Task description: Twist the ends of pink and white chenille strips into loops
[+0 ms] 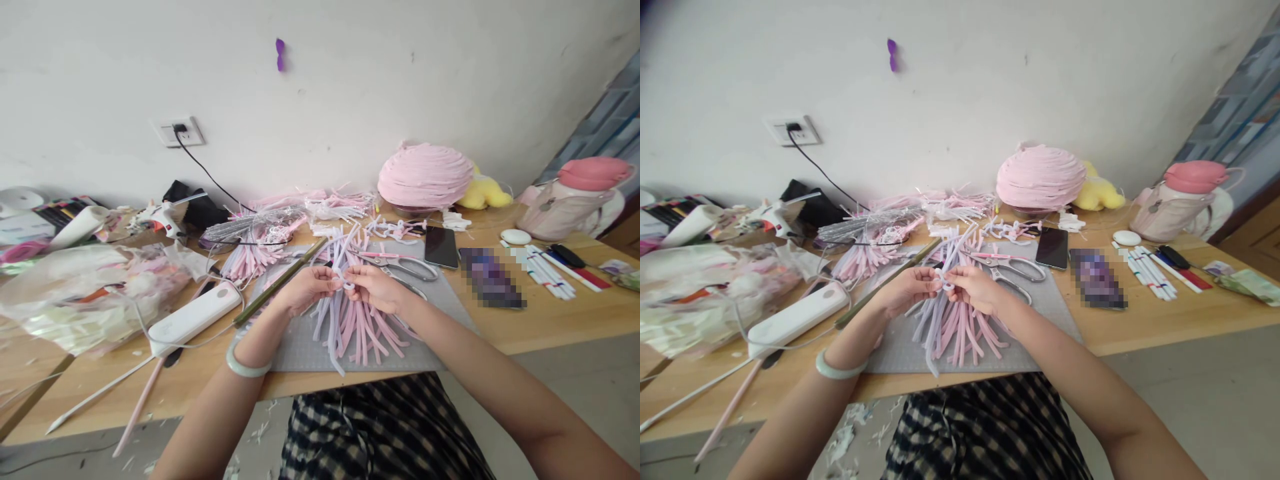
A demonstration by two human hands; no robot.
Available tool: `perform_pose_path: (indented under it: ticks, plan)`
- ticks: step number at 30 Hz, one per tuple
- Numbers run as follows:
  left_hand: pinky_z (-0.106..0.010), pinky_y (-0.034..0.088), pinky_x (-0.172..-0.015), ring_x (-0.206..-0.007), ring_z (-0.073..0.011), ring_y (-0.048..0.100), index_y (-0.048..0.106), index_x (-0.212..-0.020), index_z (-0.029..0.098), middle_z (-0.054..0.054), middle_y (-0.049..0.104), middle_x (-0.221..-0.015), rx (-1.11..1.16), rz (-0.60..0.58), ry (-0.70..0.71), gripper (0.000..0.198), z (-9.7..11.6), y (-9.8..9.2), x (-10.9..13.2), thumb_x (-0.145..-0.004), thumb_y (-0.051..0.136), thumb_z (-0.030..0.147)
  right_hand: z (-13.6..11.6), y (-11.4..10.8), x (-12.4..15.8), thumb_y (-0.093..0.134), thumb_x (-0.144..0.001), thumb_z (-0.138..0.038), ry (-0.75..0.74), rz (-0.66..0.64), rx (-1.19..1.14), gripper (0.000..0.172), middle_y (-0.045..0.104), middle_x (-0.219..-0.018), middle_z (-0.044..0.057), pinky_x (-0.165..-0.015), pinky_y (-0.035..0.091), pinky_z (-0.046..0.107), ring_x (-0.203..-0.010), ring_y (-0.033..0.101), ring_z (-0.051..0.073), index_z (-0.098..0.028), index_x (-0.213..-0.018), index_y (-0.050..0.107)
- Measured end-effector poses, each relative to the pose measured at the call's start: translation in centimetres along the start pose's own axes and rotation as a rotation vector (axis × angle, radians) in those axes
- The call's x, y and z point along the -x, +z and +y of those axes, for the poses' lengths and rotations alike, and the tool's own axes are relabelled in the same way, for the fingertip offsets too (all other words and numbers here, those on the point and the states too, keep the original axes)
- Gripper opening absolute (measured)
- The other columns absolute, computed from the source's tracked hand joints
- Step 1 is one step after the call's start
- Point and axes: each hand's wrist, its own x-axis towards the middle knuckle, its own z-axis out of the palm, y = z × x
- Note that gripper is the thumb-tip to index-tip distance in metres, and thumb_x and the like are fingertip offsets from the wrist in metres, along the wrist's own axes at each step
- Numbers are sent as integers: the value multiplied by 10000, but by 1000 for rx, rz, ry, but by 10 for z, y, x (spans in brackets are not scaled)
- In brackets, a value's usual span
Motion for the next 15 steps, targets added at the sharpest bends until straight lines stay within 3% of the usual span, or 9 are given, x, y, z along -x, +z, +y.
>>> perform_pose_path:
  ticks: [6,10,15]
  plan:
    - [-202,356,-558,-517,-60,498,575,-646,119,38,581,-562,-66,68,95,275,-4,4,-3,-486,773,225,3,2,-1,685,-630,-319,-108,118,146,245,522,-511,-54,-440,376,184,-434,486,54,-154,-648,504]
    - [-241,401,-630,-595,-102,546,543,-676,139,25,593,-618,-192,80,278,251,-9,5,-6,-543,736,229,0,7,0,660,-624,-238,-97,170,85,222,483,-450,-67,-400,306,164,-389,421,34,-159,-580,457]
    - [-264,404,-653,-654,-129,522,532,-668,156,-2,564,-662,-671,106,560,95,-7,3,-1,-688,615,198,-4,5,0,658,-575,-187,0,107,-25,198,470,-433,-61,-402,279,162,-383,401,26,-149,-546,466]
